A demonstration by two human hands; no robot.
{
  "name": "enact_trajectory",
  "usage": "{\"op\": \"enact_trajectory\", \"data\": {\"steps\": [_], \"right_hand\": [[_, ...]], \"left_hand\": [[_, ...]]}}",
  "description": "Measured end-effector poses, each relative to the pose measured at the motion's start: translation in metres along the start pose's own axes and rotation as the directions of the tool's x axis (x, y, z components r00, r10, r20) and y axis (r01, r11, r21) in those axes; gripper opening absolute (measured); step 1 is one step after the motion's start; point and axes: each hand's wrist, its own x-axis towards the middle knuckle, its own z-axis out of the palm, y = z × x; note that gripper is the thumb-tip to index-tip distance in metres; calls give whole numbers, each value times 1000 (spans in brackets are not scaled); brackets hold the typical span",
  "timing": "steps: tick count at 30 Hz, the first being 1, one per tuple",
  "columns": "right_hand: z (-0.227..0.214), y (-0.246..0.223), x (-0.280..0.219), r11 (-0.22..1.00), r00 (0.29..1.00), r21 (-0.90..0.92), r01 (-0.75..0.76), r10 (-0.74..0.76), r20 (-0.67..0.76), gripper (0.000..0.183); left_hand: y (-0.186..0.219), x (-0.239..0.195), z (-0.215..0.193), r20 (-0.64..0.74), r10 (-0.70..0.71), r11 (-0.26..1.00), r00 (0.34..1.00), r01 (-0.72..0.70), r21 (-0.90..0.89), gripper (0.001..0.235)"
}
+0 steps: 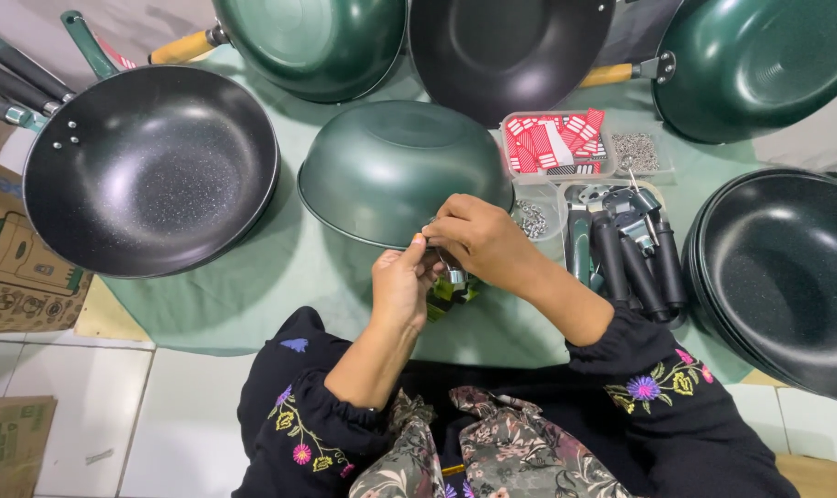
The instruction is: Assembling a handle onto a wok by aligning the metal bracket and selecting screws.
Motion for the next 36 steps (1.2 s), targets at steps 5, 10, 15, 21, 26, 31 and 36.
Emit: {"op": "enact_trajectory", "data": {"steps": [5, 10, 15, 21, 26, 31, 36], "right_hand": [[-6, -6, 3, 999, 1000, -34, 18, -17, 9, 11], [-5, -7, 5, 998, 1000, -64, 29, -29, 2, 14], [-3, -2, 4, 969, 995, -229, 97, -100, -5, 25], [-1, 2, 2, 954, 992, -279, 112, -125, -27, 28], [-7, -4, 3, 970, 995, -228, 91, -95, -8, 22], [-11, -9, 4, 979, 998, -195, 63, -60, 21, 16], [-14, -15, 8, 985, 999, -171, 21, -15, 34, 7]], "left_hand": [[4, -2, 2, 20, 11, 1000, 1000, -12, 28, 20], [4, -4, 3, 25, 12, 999, 1000, -12, 38, 21], [-3, 6, -3, 17, 21, 998, 1000, -22, 66, 21], [1, 1, 1, 16, 30, 997, 999, -31, 72, 20], [2, -1, 1, 15, 31, 998, 999, -32, 53, 20], [1, 1, 2, 7, 34, 999, 999, -34, 32, 19], [7, -6, 6, 12, 42, 999, 999, -43, 8, 21]]}}
